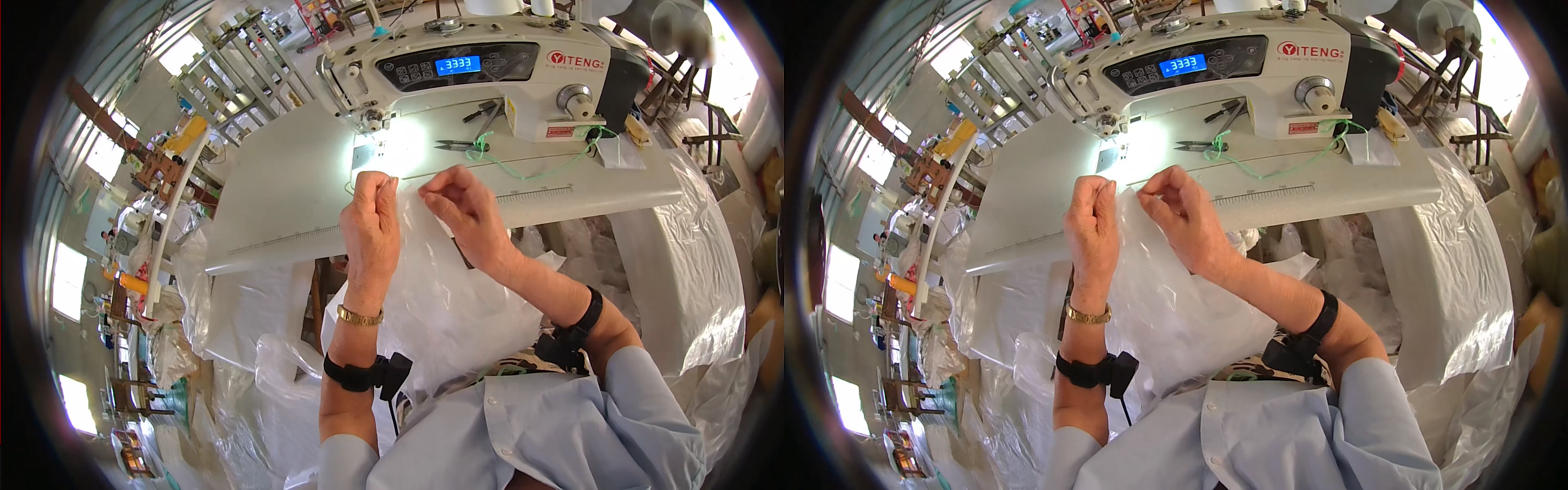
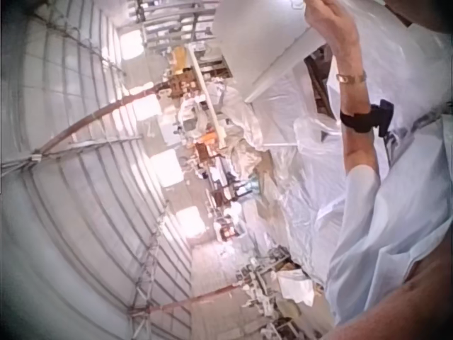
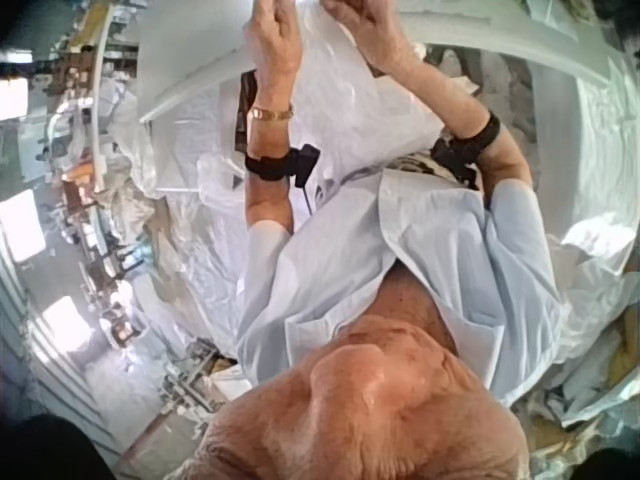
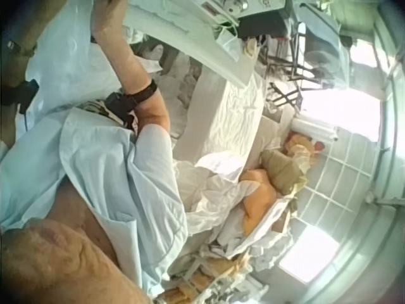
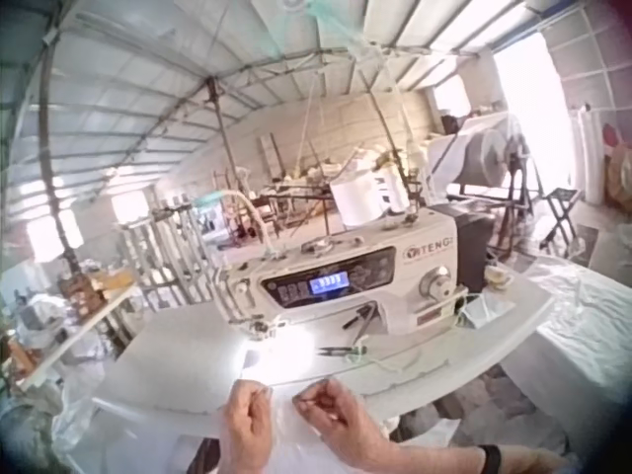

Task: The person folds and aligns the edges of a white plastic sheet, feeds it through a sewing machine, and trims the thread with shears. They then reposition the material to repeat the sewing and trimming process on another section.

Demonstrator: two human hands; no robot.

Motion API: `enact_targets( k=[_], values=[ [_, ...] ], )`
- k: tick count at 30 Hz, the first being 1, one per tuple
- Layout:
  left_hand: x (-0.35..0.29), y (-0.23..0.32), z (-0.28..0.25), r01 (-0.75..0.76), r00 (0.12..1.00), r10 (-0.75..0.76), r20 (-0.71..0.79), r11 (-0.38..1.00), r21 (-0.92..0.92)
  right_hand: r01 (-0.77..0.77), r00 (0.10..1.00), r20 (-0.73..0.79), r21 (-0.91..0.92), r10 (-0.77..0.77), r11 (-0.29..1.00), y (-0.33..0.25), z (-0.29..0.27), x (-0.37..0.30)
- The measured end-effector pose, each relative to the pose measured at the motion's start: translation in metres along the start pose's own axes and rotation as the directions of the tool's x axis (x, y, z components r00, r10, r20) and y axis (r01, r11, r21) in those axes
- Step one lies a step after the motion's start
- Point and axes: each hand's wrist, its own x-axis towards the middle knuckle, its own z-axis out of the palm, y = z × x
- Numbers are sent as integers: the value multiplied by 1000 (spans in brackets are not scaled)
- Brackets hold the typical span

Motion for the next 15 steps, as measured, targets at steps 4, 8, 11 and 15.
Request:
enact_targets(
  k=[4,8,11,15],
  values=[
    [2,-2,6,-66,996,70,-58,996,66,316,947,55,-325,-315,891,-3,-2,-13],
    [1,-3,9,-53,995,54,-90,998,17,100,995,50,-387,-87,916,2,-6,-14],
    [-1,-4,10,71,997,-72,-36,997,-23,-2,999,51,-214,13,977,7,-4,-10],
    [-1,-5,14,-25,999,25,-37,1000,-5,-254,958,185,177,221,951,8,-5,1]
  ],
)
